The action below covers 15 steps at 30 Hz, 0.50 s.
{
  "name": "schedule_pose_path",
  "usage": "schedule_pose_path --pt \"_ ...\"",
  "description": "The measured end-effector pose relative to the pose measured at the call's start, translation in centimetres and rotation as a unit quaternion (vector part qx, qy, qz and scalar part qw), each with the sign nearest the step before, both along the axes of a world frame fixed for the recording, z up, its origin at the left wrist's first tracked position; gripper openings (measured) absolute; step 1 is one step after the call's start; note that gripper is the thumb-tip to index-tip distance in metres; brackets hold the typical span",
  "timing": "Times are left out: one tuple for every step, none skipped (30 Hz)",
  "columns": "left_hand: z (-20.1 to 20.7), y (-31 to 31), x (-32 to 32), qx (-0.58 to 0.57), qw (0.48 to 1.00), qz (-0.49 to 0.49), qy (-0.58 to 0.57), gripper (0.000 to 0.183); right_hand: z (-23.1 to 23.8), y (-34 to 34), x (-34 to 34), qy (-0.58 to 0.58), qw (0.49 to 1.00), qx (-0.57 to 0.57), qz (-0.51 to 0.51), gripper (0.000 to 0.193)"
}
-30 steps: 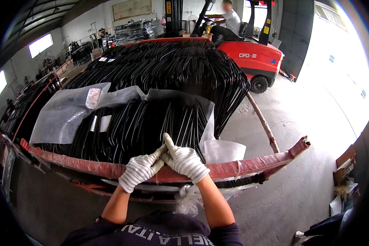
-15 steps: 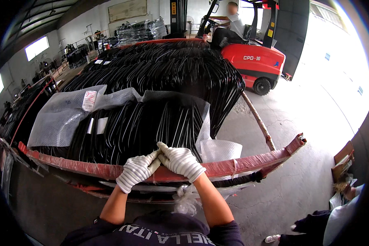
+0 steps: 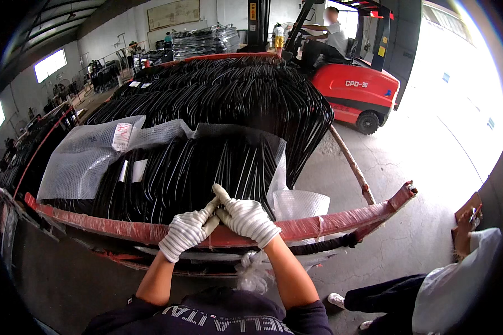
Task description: The person organizes and counts curved black metal parts on a large industrial rack, handling bubble wrap and a small paper label with another person.
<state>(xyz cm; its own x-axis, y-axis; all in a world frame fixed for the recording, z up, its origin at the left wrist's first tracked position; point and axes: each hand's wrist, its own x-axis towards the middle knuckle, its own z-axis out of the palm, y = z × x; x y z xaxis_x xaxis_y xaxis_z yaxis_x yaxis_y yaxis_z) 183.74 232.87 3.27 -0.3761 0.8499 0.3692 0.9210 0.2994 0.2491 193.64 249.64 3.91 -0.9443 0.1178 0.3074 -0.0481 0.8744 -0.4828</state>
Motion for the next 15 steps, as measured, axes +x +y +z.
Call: schedule_pose_path --pt "-0.1 0.0 0.0 0.0 1.0 0.001 0.005 0.057 0.2 0.0 0.1 -0.009 1.0 0.001 -0.004 0.065" --pt "-0.2 -0.1 -0.1 0.0 1.0 0.003 0.011 0.057 0.3 -0.1 0.0 -0.017 1.0 0.002 -0.006 0.065" --pt "-0.2 -0.1 -0.1 0.0 1.0 0.006 0.017 0.057 0.3 -0.1 -0.1 -0.012 1.0 0.001 -0.002 0.065" --pt "-0.2 -0.2 -0.1 0.0 1.0 0.007 0.016 0.057 0.2 -0.2 -0.1 -0.006 1.0 0.001 0.0 0.065" --pt "-0.2 -0.2 -0.1 -0.001 1.0 0.008 0.013 0.057 0.2 -0.1 -0.1 -0.002 1.0 0.001 0.002 0.066" --pt "-0.1 -0.2 0.0 -0.001 1.0 0.008 0.01 0.057 0.2 -0.2 0.0 -0.008 1.0 0.001 -0.001 0.065" --pt "0.2 -0.1 0.1 -0.012 1.0 0.011 -0.004 0.055 0.4 -0.2 0.0 -0.015 1.0 0.002 -0.004 0.065" --pt "0.6 -0.1 0.2 -0.022 0.999 0.015 -0.018 0.054 0.5 -0.2 0.1 -0.021 1.0 0.002 -0.007 0.065" --pt "0.8 -0.1 0.3 -0.033 0.999 0.019 -0.032 0.053 0.1 -0.1 0.1 -0.006 1.0 0.003 -0.005 0.062" --pt "0.6 0.0 0.3 -0.024 0.999 0.013 -0.031 0.05 -0.4 0.1 0.0 0.009 1.0 0.004 -0.003 0.059" --pt "0.3 0.0 0.2 -0.014 0.999 0.011 -0.028 0.048 -0.6 0.0 -0.2 0.025 1.0 0.005 0.002 0.057" --pt "0.2 -0.1 0.1 -0.005 1.0 0.008 -0.026 0.045 -0.5 -0.1 -0.2 0.018 1.0 0.007 0.003 0.053" --pt "0.1 -0.2 0.1 0.001 1.0 0.009 -0.025 0.043 -0.3 -0.2 -0.2 0.011 1.0 0.009 0.004 0.05" --pt "0.0 -0.2 0.1 0.009 1.0 0.007 -0.024 0.041 -0.1 -0.2 -0.1 0.004 1.0 0.013 0.004 0.048" --pt "-0.1 -0.2 0.1 0.016 1.0 0.006 -0.023 0.039 -0.2 -0.2 -0.1 0.02 1.0 0.009 0.006 0.045"
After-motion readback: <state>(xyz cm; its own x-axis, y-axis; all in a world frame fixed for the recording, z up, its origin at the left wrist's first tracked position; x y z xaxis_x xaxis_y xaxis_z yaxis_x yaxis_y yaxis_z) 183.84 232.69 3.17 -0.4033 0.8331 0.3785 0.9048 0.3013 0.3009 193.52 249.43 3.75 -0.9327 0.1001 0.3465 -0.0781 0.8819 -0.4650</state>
